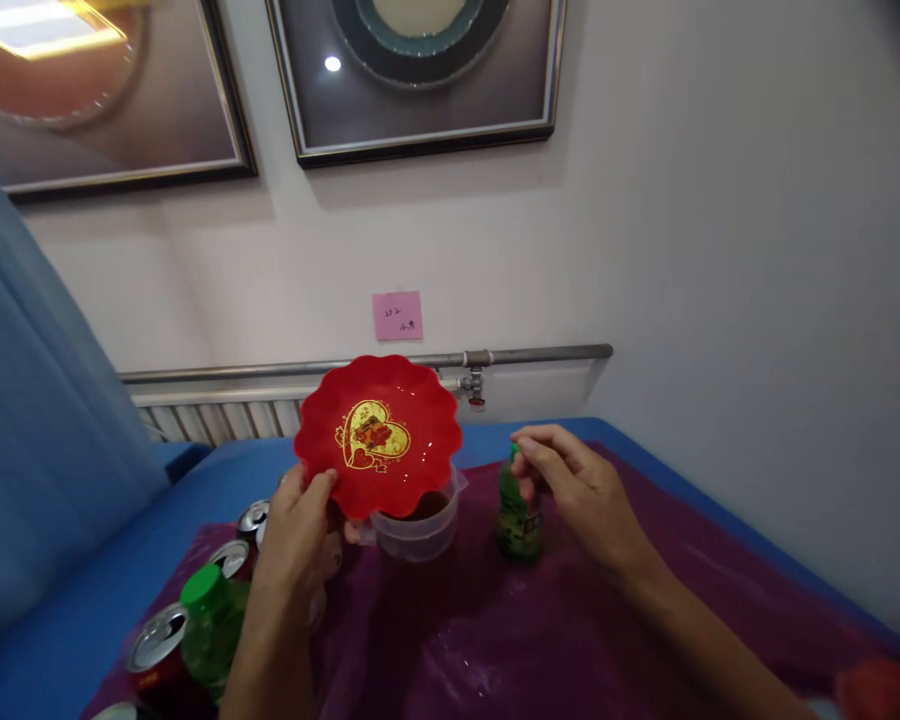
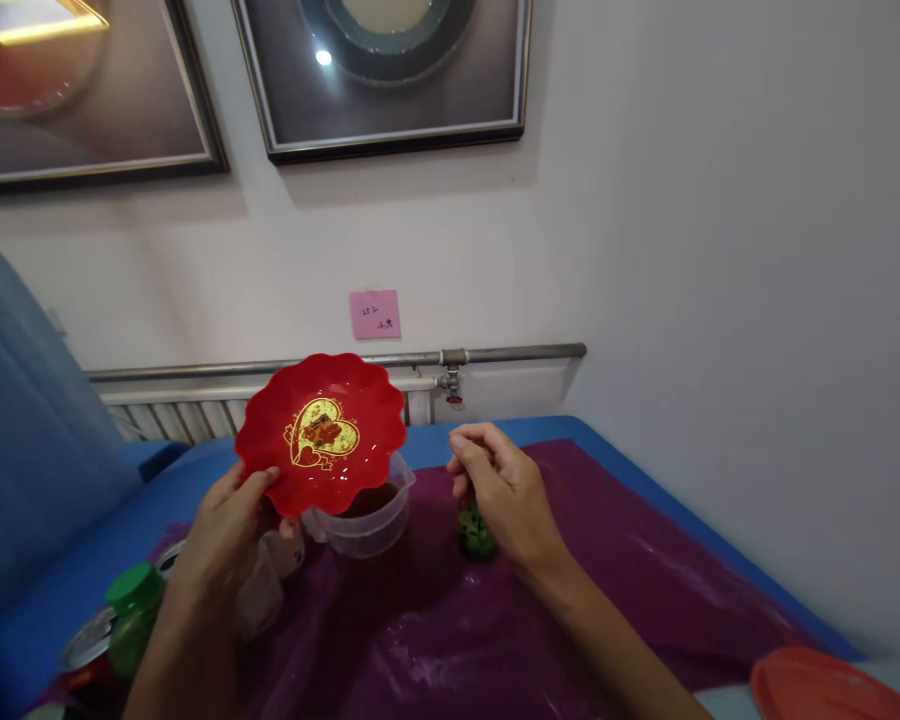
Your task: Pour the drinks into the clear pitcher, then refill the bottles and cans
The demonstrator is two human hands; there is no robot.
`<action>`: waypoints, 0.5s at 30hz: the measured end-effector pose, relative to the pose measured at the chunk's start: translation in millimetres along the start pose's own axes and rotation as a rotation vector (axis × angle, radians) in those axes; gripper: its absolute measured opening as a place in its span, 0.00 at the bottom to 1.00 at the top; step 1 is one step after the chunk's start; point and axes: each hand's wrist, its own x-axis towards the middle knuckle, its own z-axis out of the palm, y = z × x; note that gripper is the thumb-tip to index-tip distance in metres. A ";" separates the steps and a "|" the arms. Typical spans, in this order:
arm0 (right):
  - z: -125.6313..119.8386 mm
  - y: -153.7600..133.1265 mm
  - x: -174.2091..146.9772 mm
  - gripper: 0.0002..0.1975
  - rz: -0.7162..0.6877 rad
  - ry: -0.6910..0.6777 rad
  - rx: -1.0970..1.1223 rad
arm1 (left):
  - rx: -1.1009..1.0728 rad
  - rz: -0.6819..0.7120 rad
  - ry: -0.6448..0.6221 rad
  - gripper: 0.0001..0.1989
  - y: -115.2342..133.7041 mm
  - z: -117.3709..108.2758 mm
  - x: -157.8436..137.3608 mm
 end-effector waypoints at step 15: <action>17.9 32.7 -2.9 0.09 -0.139 -0.086 -0.112 | 0.446 0.217 0.373 0.17 -1.0 3.5 4.0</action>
